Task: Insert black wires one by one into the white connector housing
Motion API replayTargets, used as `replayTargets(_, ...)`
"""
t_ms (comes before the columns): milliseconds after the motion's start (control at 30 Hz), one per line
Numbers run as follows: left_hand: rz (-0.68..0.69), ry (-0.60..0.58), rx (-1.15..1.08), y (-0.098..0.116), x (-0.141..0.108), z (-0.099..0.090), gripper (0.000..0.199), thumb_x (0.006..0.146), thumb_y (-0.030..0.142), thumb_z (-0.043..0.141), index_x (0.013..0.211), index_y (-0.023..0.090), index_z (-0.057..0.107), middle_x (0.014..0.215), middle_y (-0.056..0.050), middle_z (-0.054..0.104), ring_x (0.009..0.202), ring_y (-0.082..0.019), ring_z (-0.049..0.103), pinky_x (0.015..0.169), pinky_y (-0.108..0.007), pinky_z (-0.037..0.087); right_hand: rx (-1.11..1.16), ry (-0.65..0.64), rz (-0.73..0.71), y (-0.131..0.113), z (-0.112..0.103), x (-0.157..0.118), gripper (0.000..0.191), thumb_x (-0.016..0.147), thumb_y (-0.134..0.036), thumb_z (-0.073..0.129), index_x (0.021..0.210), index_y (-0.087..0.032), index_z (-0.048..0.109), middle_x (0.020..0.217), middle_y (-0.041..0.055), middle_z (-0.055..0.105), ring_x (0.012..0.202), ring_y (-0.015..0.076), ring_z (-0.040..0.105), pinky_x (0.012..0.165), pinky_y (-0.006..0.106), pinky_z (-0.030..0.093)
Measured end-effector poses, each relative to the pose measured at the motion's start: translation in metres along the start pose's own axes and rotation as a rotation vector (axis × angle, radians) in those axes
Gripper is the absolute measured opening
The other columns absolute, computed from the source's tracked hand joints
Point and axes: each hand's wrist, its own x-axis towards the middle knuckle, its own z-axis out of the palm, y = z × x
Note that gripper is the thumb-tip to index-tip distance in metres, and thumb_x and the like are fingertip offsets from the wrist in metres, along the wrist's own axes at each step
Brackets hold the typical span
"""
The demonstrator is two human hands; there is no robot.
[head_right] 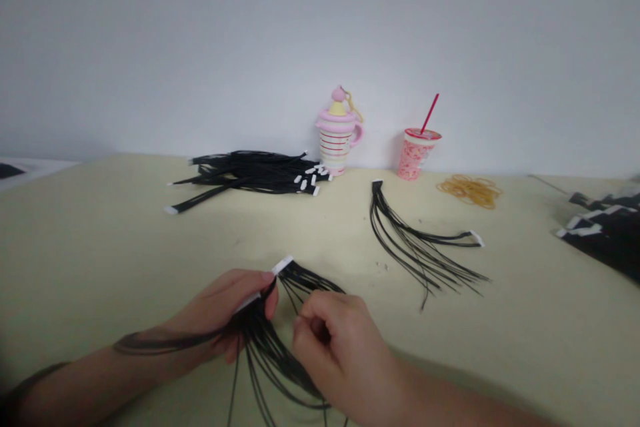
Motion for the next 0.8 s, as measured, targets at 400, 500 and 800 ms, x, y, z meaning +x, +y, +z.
replayTargets(400, 0.130, -0.194, 0.321, -0.006, -0.009, 0.007, 0.042, 0.087, 0.048, 0.032, 0.069, 0.013, 0.047, 0.051, 0.004, 0.040, 0.035, -0.006, 0.044, 0.028, -0.009, 0.025, -0.020, -0.049, -0.072, -0.011, -0.001, 0.004, 0.017, 0.084, -0.007, 0.041, 0.074, -0.016, 0.052, 0.065, -0.0029, 0.049, 0.060, 0.0070, 0.045, 0.057, 0.018, 0.031)
replayTargets(500, 0.119, -0.193, 0.310, -0.004, -0.008, 0.007, 0.042, 0.087, 0.048, 0.032, 0.069, 0.013, 0.047, 0.051, 0.004, 0.039, 0.035, -0.006, 0.044, 0.028, -0.009, 0.025, -0.005, -0.050, -0.077, -0.010, 0.000, 0.004, 0.018, 0.085, -0.008, 0.040, 0.074, -0.016, 0.052, 0.066, -0.0029, 0.049, 0.061, 0.0068, 0.046, 0.059, 0.017, 0.032)
replayTargets(800, 0.107, -0.147, 0.329, -0.004, -0.004, 0.005, 0.045, 0.086, 0.049, 0.032, 0.069, 0.012, 0.050, 0.050, 0.003, 0.039, 0.035, -0.007, 0.043, 0.029, -0.011, 0.026, -0.163, 0.174, -0.148, -0.009, -0.015, 0.009, 0.006, 0.077, -0.013, 0.052, 0.077, -0.015, 0.057, 0.066, 0.0003, 0.050, 0.060, 0.0098, 0.045, 0.054, 0.019, 0.034)
